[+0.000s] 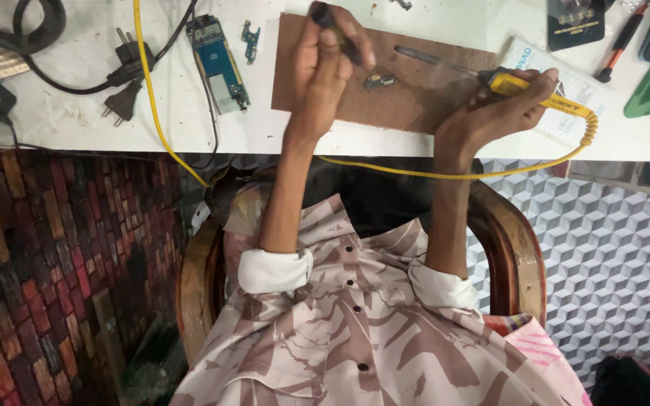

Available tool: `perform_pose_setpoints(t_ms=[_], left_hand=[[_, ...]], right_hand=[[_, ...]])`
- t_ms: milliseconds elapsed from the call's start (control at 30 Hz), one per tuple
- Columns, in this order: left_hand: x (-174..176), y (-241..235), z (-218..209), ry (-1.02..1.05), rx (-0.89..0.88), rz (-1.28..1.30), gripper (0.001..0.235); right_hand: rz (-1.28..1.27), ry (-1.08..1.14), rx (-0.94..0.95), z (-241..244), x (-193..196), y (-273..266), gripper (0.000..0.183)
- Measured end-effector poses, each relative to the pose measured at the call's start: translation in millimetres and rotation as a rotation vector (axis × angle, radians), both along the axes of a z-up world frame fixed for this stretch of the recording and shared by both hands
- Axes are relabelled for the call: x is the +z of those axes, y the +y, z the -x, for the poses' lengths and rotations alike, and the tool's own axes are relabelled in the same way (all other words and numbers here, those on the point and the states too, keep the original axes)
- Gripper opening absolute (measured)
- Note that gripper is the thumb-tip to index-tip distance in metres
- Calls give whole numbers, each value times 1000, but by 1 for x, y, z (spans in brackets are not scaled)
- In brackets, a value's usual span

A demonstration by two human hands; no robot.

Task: The person uses a soldering iron and tweezers to solder small electronic components on a workbench. They repeatedly heat and apply solder to component leads, occasionally repositioning the parts and tools.

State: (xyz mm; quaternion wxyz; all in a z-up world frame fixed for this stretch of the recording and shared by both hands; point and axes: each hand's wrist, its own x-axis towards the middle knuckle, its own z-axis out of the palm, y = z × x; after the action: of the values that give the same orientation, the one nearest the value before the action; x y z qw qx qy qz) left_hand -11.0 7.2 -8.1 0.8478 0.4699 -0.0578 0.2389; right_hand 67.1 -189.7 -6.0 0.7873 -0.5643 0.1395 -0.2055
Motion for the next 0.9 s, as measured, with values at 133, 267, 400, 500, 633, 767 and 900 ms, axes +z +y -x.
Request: perform_pose_setpoints(t_ms=[133, 267, 400, 500, 633, 767, 900], left_hand=[[2, 5, 3, -52, -90, 172, 26], [1, 0, 3, -2, -84, 95, 26], [4, 0, 2, -51, -19, -44, 28], [6, 2, 4, -64, -45, 49, 26], [8, 3, 7, -37, -52, 131, 21], [11, 0, 0, -33, -71, 33, 29], [14, -2, -5, -33, -22, -128, 35]], right_hand=[[164, -93, -82, 4, -4, 1, 43], [781, -398, -195, 8, -5, -5, 45], [-184, -66, -96, 0, 1, -9, 30], [-193, -78, -118, -3, 1, -11, 33], [-48, -70, -70, 5, -6, -10, 38], [-9, -101, -49, 2, -10, -12, 42], [-168, -146, -22, -6, -13, -17, 39]])
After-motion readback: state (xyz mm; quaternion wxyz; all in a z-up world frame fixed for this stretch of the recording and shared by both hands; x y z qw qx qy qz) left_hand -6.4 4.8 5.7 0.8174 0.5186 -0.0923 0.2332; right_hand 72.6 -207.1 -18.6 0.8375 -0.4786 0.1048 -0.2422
